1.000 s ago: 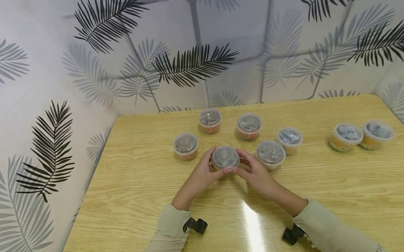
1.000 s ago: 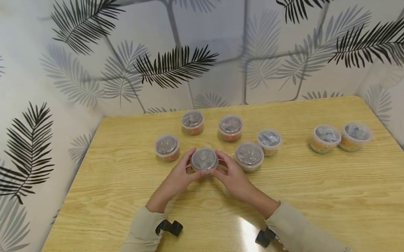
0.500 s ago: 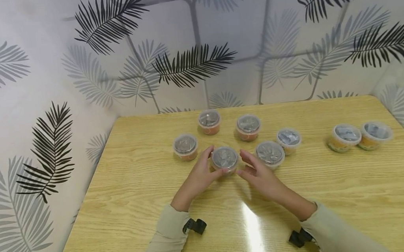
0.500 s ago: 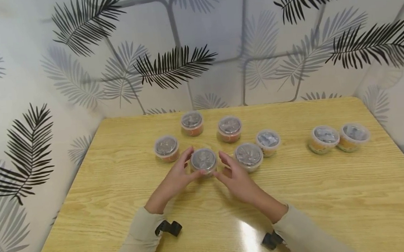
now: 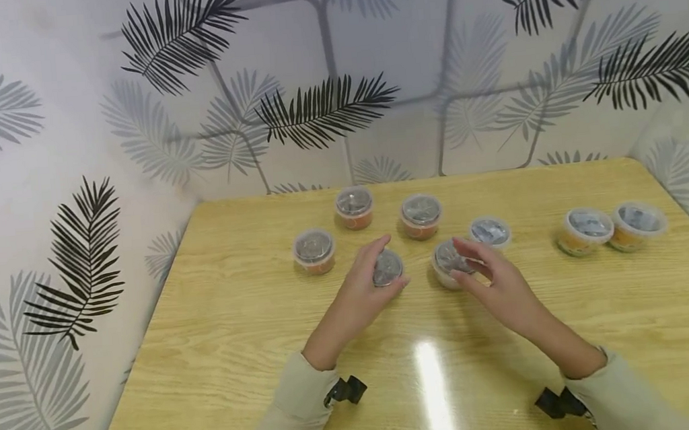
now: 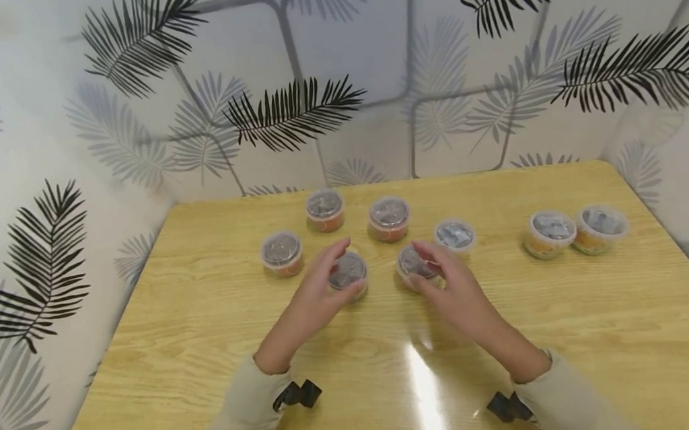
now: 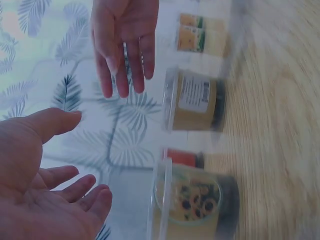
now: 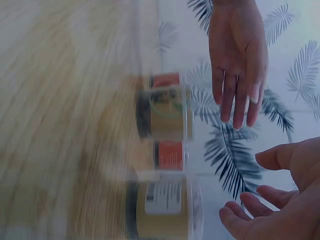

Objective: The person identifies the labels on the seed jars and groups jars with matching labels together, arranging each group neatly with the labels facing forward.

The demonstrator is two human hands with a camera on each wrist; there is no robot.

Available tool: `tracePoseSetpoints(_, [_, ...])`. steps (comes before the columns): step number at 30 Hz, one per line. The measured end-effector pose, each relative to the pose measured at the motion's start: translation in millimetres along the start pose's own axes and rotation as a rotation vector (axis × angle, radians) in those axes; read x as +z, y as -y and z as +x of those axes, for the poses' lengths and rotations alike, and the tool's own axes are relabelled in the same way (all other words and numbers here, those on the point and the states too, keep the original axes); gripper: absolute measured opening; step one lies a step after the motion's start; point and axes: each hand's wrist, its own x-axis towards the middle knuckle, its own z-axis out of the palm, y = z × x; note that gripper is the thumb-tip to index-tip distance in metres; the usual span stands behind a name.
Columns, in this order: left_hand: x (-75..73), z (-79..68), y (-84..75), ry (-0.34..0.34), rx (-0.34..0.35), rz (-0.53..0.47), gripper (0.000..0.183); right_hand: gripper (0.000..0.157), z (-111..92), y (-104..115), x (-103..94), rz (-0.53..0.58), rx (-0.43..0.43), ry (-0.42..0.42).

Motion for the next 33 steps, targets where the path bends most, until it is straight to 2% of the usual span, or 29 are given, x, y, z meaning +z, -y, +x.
tracePoseSetpoints(5, [13.0,8.8,-12.1,0.092,0.011,-0.018,0.074,0.054,2,-8,-15.3,-0.066,0.023,-0.031])
tracePoseSetpoints(9, [28.8,16.3,-14.7,0.119,0.010,-0.030,0.074,0.058,1,-15,-17.8,-0.050,0.044,-0.028])
tracePoseSetpoints(15, [47.8,23.1,-12.3,0.158,-0.054,-0.058,0.077,0.061,0,-26,-17.5,-0.021,0.097,0.012])
tracePoseSetpoints(18, [56.6,27.1,-8.9,0.136,-0.086,-0.075,0.077,0.062,0,-31,-16.9,-0.009,0.116,0.022])
tracePoseSetpoints(21, [66.3,31.8,-4.1,0.099,-0.102,-0.052,0.076,0.062,0,-33,-15.8,-0.009,0.120,0.013])
tracePoseSetpoints(26, [79.0,36.4,-0.4,0.077,-0.096,-0.067,0.075,0.063,-1,-35,-13.5,0.008,0.133,-0.005])
tracePoseSetpoints(33, [89.0,39.3,7.0,0.029,-0.054,-0.177,0.070,0.066,-3,-41,-12.7,0.019,0.152,0.006])
